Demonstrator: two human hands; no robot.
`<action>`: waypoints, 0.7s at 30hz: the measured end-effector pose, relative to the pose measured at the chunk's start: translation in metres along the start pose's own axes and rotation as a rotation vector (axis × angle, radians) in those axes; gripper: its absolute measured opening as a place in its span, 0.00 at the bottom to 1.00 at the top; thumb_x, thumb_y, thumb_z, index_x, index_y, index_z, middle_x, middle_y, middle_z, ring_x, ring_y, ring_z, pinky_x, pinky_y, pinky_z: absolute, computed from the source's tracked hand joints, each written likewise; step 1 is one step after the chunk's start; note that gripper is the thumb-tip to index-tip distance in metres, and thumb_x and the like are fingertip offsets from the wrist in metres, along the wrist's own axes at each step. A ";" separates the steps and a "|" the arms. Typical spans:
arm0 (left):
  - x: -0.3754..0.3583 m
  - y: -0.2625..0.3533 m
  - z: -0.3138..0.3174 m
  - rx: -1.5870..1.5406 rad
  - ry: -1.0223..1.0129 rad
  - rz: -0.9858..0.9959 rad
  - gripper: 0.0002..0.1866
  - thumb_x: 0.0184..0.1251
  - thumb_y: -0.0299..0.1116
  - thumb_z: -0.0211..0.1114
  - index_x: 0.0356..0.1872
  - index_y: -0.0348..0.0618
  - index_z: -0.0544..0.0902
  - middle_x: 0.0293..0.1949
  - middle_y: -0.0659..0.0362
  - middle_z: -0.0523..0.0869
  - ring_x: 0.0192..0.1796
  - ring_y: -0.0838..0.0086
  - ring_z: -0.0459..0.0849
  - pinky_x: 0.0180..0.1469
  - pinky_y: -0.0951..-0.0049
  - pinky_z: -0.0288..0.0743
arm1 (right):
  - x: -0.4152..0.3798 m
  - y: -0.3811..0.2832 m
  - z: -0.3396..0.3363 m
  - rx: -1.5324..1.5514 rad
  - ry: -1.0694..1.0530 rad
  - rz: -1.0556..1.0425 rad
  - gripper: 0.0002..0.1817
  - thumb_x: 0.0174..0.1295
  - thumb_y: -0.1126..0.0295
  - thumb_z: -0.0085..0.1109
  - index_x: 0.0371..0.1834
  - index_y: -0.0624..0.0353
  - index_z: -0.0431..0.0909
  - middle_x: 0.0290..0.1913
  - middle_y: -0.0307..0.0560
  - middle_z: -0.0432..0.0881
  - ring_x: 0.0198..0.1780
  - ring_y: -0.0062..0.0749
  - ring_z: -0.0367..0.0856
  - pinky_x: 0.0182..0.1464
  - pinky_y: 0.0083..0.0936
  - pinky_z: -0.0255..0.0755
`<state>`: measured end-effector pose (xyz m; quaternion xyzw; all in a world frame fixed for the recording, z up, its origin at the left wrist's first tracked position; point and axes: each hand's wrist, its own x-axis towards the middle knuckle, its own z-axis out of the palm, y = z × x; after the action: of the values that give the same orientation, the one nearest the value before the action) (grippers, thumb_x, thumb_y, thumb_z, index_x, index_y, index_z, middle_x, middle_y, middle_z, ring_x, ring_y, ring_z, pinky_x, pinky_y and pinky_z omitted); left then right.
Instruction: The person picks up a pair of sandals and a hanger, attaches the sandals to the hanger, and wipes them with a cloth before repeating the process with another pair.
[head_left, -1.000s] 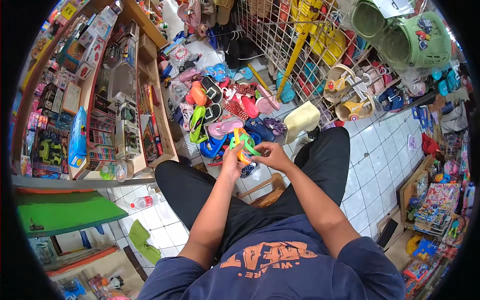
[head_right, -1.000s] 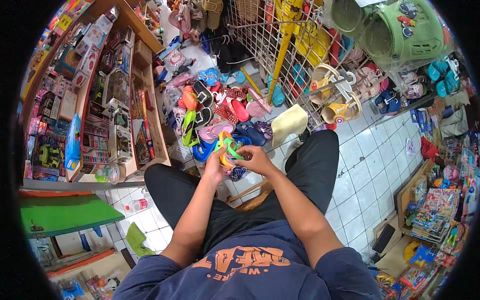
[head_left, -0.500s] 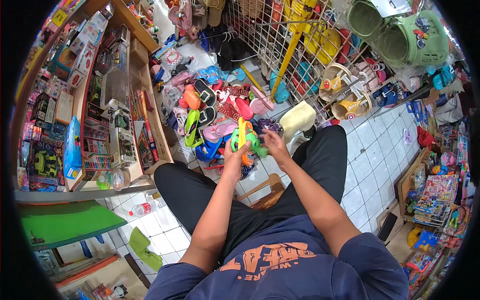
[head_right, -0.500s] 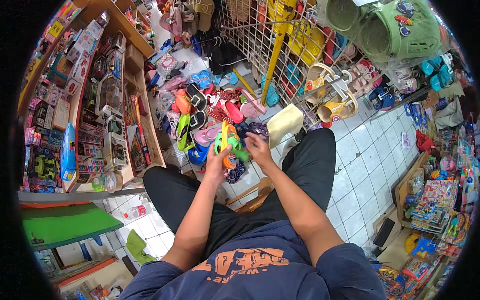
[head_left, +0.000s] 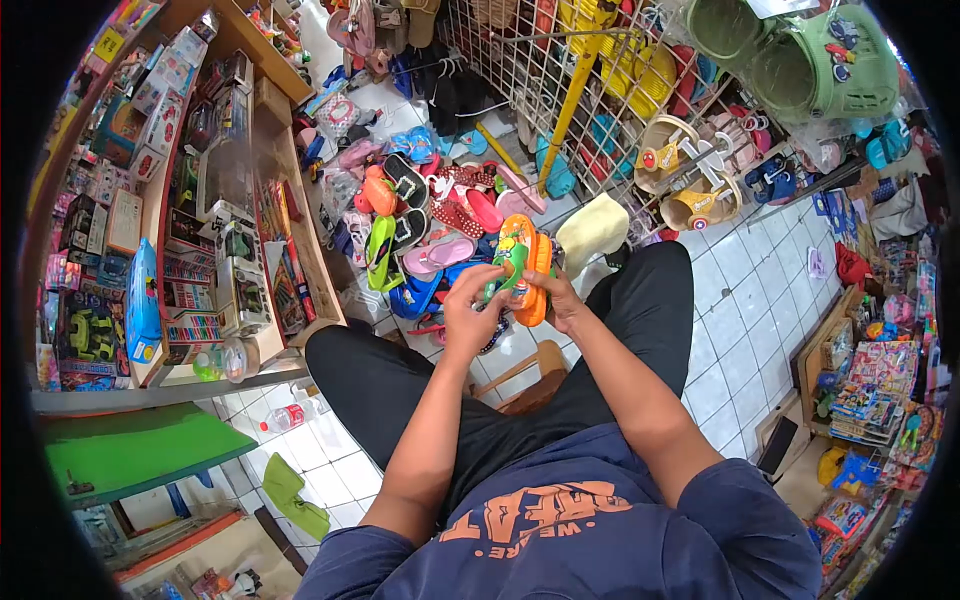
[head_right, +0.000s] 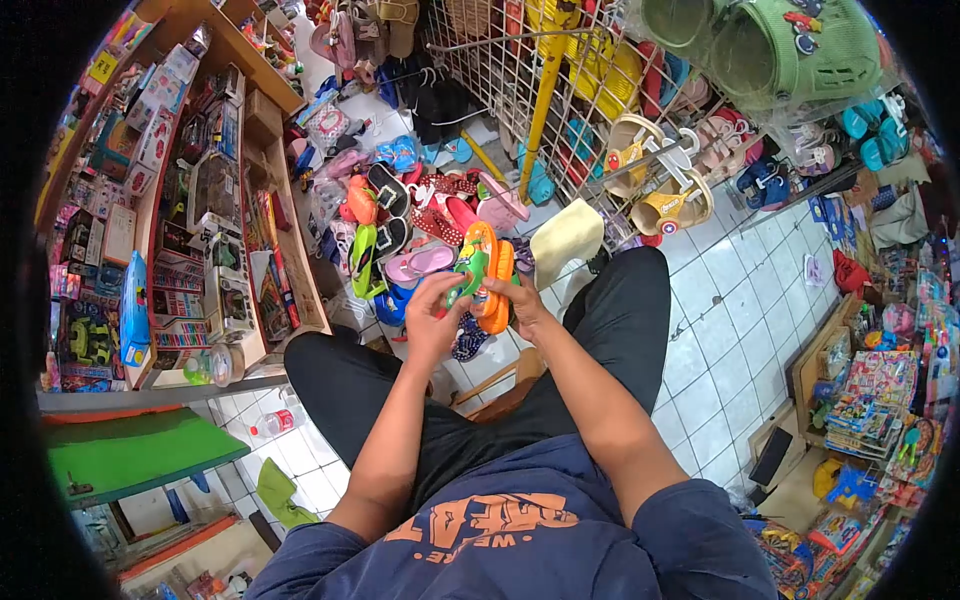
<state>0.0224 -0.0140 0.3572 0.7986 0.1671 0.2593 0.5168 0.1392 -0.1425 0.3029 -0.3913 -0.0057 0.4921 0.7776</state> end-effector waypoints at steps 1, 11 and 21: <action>0.001 -0.009 0.002 -0.122 0.087 -0.005 0.13 0.50 0.18 0.73 0.39 0.37 0.85 0.45 0.55 0.84 0.45 0.72 0.84 0.41 0.78 0.77 | -0.001 -0.002 0.000 0.044 -0.031 0.011 0.28 0.56 0.62 0.70 0.58 0.60 0.72 0.48 0.44 0.82 0.47 0.31 0.84 0.50 0.30 0.80; 0.001 -0.017 -0.008 -0.549 -0.075 -0.436 0.28 0.71 0.45 0.63 0.65 0.38 0.71 0.58 0.54 0.76 0.53 0.75 0.78 0.51 0.77 0.73 | -0.001 0.001 0.004 -0.167 -0.025 -0.045 0.32 0.56 0.59 0.71 0.61 0.62 0.71 0.48 0.43 0.82 0.47 0.28 0.83 0.51 0.27 0.78; 0.005 -0.018 -0.008 -0.668 0.221 -0.879 0.35 0.60 0.34 0.74 0.65 0.38 0.66 0.45 0.56 0.81 0.45 0.74 0.82 0.44 0.77 0.77 | 0.004 0.006 0.006 -0.568 -0.027 -0.056 0.27 0.58 0.56 0.71 0.55 0.61 0.76 0.44 0.39 0.81 0.46 0.21 0.79 0.49 0.22 0.73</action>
<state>0.0221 0.0021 0.3446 0.4151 0.4461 0.1407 0.7804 0.1343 -0.1352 0.3017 -0.5867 -0.1645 0.4542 0.6500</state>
